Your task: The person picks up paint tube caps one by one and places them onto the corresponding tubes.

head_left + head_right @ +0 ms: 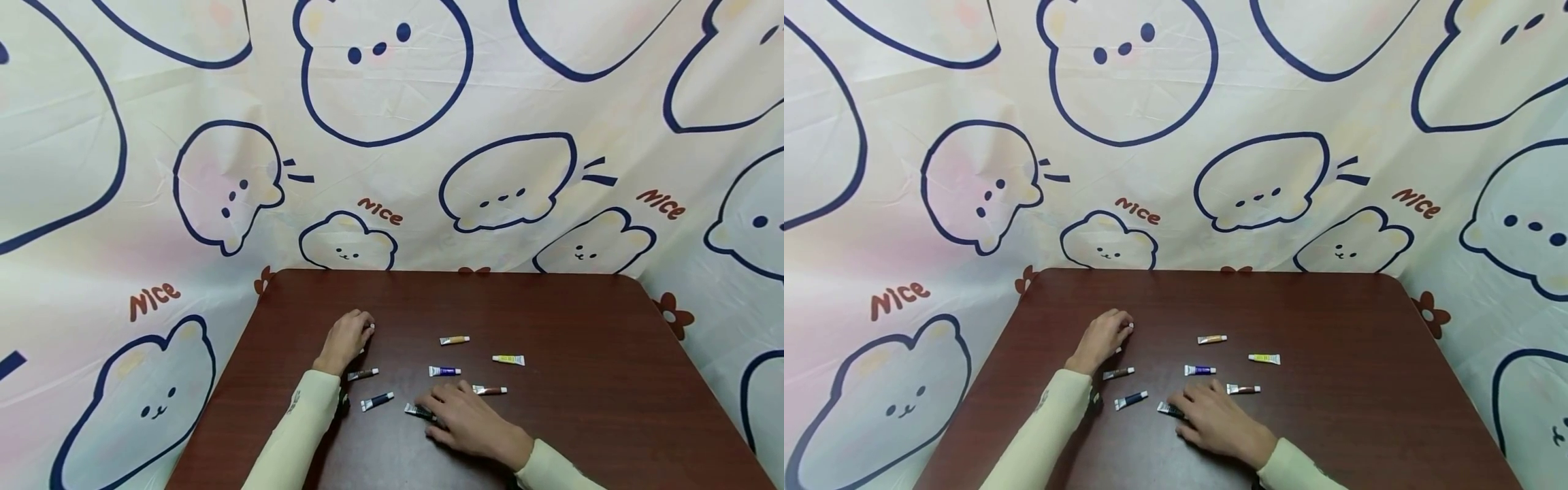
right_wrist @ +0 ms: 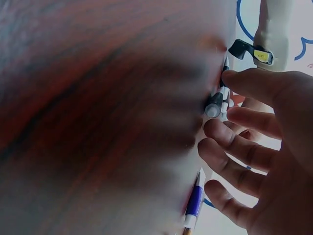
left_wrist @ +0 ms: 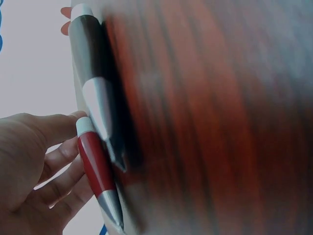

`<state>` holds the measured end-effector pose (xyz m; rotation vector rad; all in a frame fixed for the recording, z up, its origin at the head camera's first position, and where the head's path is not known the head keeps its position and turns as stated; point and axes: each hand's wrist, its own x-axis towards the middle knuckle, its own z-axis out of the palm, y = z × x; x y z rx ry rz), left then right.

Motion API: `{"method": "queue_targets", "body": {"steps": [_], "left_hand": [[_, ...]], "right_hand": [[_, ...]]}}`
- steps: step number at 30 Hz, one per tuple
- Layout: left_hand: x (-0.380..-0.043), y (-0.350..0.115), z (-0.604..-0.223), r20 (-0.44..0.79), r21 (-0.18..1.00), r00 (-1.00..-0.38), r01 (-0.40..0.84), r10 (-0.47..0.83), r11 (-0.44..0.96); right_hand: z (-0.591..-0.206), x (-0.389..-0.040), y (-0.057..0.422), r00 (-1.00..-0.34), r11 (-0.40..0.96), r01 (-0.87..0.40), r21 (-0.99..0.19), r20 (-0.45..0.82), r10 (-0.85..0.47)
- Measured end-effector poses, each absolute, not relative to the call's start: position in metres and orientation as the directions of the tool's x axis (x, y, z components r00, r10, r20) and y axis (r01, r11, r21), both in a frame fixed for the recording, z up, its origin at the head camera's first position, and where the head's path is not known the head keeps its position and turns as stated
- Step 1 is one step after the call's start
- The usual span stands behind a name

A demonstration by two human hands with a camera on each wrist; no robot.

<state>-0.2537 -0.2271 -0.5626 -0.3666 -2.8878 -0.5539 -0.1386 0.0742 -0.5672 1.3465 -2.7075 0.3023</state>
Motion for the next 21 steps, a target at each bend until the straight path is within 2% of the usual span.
{"method": "queue_targets", "body": {"steps": [5, 13, 21], "left_hand": [[-0.254, -0.227, -0.562, 0.213, 0.325, -0.955, 0.269, 0.206, 0.907], [-0.252, -0.225, -0.557, 0.185, 0.336, -0.962, 0.252, 0.198, 0.908], [-0.249, -0.223, -0.55, 0.183, 0.35, -0.967, 0.232, 0.176, 0.908]], "right_hand": [[-0.569, -0.137, 0.073, -0.599, 0.582, -0.8, -0.145, 0.166, -0.783], [-0.57, -0.135, 0.073, -0.549, 0.534, -0.836, -0.126, 0.201, -0.811], [-0.575, -0.137, 0.071, -0.462, 0.476, -0.879, -0.034, 0.315, -0.829]]}}
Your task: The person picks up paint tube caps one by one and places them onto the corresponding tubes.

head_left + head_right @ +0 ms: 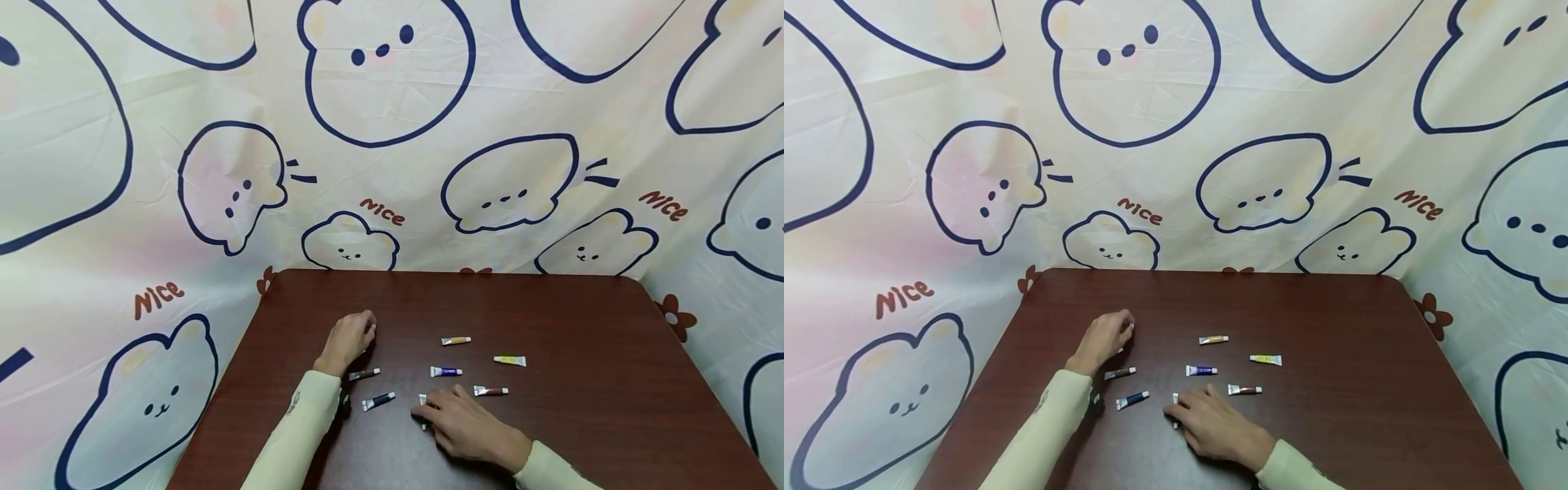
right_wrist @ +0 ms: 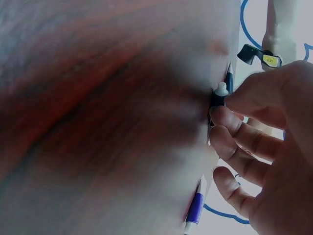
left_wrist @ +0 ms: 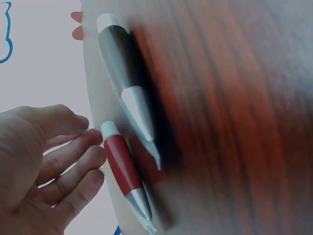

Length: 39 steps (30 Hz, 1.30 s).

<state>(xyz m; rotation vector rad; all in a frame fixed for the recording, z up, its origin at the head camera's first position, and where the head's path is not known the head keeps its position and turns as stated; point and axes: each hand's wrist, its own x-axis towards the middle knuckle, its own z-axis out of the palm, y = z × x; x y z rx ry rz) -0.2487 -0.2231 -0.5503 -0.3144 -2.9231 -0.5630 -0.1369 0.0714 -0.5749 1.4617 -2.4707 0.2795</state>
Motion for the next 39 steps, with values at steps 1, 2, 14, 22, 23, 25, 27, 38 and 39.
{"method": "queue_targets", "body": {"steps": [1, 2, 14, 22, 23, 25, 27, 38, 39], "left_hand": [[-0.248, -0.223, -0.549, 0.185, 0.35, -0.967, 0.231, 0.175, 0.908], [-0.248, -0.222, -0.548, 0.186, 0.351, -0.966, 0.233, 0.177, 0.907], [-0.241, -0.219, -0.541, 0.234, 0.365, -0.95, 0.284, 0.208, 0.887], [-0.235, -0.218, -0.537, 0.283, 0.352, -0.93, 0.329, 0.235, 0.877], [-0.235, -0.217, -0.536, 0.289, 0.348, -0.927, 0.335, 0.24, 0.876], [-0.233, -0.217, -0.535, 0.3, 0.342, -0.921, 0.347, 0.248, 0.873], [-0.231, -0.216, -0.533, 0.311, 0.334, -0.916, 0.355, 0.254, 0.873], [-0.223, -0.214, -0.53, 0.31, 0.345, -0.903, 0.398, 0.298, 0.85], [-0.222, -0.214, -0.531, 0.309, 0.345, -0.9, 0.408, 0.308, 0.845]], "right_hand": [[-0.575, -0.137, 0.071, -0.455, 0.473, -0.881, -0.028, 0.325, -0.829], [-0.576, -0.137, 0.071, -0.451, 0.471, -0.882, -0.023, 0.332, -0.828], [-0.579, -0.142, 0.068, -0.456, 0.483, -0.876, -0.006, 0.337, -0.823], [-0.582, -0.146, 0.063, -0.44, 0.504, -0.861, 0.072, 0.391, -0.808], [-0.581, -0.147, 0.063, -0.441, 0.508, -0.857, 0.081, 0.392, -0.807], [-0.581, -0.148, 0.062, -0.445, 0.516, -0.852, 0.093, 0.392, -0.805], [-0.581, -0.149, 0.061, -0.449, 0.521, -0.847, 0.103, 0.385, -0.806], [-0.578, -0.152, 0.059, -0.468, 0.542, -0.827, 0.147, 0.355, -0.81], [-0.576, -0.153, 0.059, -0.47, 0.547, -0.824, 0.15, 0.358, -0.807]]}}
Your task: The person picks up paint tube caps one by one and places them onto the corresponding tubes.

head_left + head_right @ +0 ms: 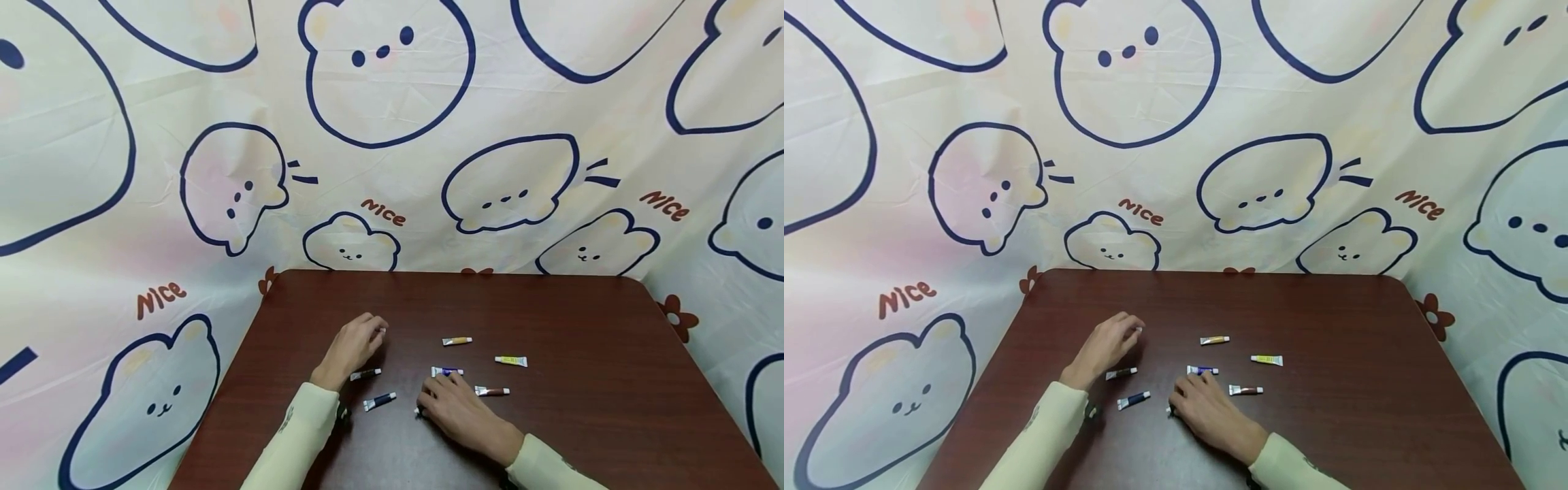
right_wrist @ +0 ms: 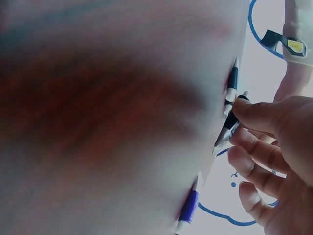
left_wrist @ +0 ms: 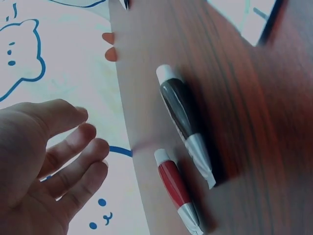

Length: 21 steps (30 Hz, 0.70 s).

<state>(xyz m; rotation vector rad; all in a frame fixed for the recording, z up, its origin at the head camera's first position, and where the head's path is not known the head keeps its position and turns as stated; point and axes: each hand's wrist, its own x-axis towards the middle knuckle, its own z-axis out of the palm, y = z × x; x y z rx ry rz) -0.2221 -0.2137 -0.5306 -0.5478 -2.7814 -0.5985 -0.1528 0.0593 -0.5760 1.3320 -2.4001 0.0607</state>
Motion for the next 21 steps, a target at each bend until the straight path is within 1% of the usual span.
{"method": "queue_targets", "body": {"steps": [5, 8, 14, 21], "left_hand": [[-0.219, -0.211, -0.53, 0.323, 0.339, -0.881, 0.449, 0.346, 0.827], [-0.217, -0.209, -0.528, 0.325, 0.341, -0.875, 0.462, 0.358, 0.819], [-0.212, -0.205, -0.525, 0.31, 0.381, -0.885, 0.451, 0.348, 0.807], [-0.205, -0.198, -0.523, 0.298, 0.41, -0.887, 0.453, 0.353, 0.792]], "right_hand": [[-0.566, -0.156, 0.064, -0.488, 0.572, -0.807, 0.148, 0.38, -0.786], [-0.561, -0.161, 0.069, -0.488, 0.579, -0.804, 0.14, 0.402, -0.775], [-0.557, -0.17, 0.078, -0.478, 0.589, -0.796, 0.136, 0.454, -0.752], [-0.554, -0.174, 0.087, -0.495, 0.61, -0.778, 0.151, 0.451, -0.743]]}}
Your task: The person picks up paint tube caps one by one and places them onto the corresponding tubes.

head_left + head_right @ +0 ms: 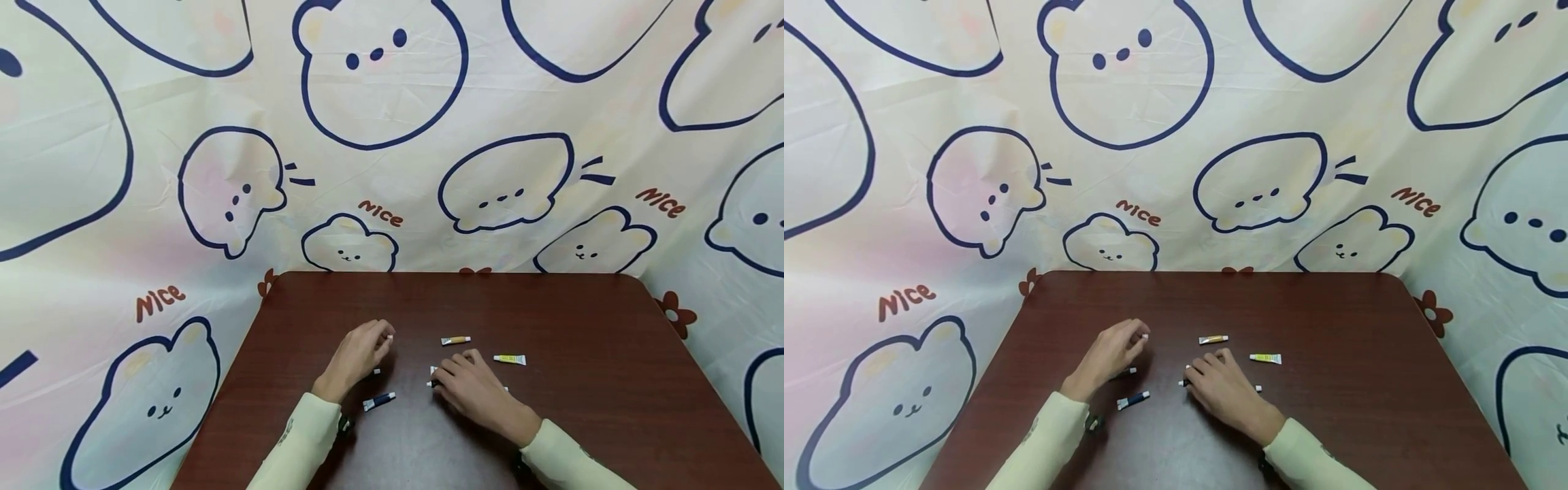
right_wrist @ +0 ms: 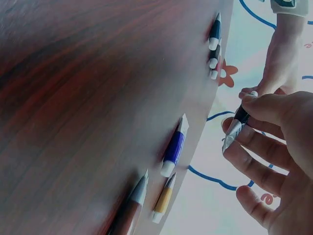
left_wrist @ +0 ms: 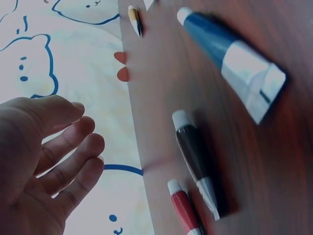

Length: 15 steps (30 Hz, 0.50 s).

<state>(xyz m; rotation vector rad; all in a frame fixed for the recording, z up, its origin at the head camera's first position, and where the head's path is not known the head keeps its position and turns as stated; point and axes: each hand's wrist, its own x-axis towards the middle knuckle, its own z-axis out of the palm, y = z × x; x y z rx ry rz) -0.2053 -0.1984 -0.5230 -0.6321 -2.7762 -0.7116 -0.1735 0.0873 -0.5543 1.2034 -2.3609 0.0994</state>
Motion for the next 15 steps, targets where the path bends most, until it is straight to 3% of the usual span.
{"method": "queue_targets", "body": {"steps": [15], "left_hand": [[-0.197, -0.179, -0.518, 0.384, 0.405, -0.82, 0.563, 0.424, 0.721]], "right_hand": [[-0.54, -0.187, 0.103, -0.549, 0.658, -0.743, 0.12, 0.453, -0.702]]}}
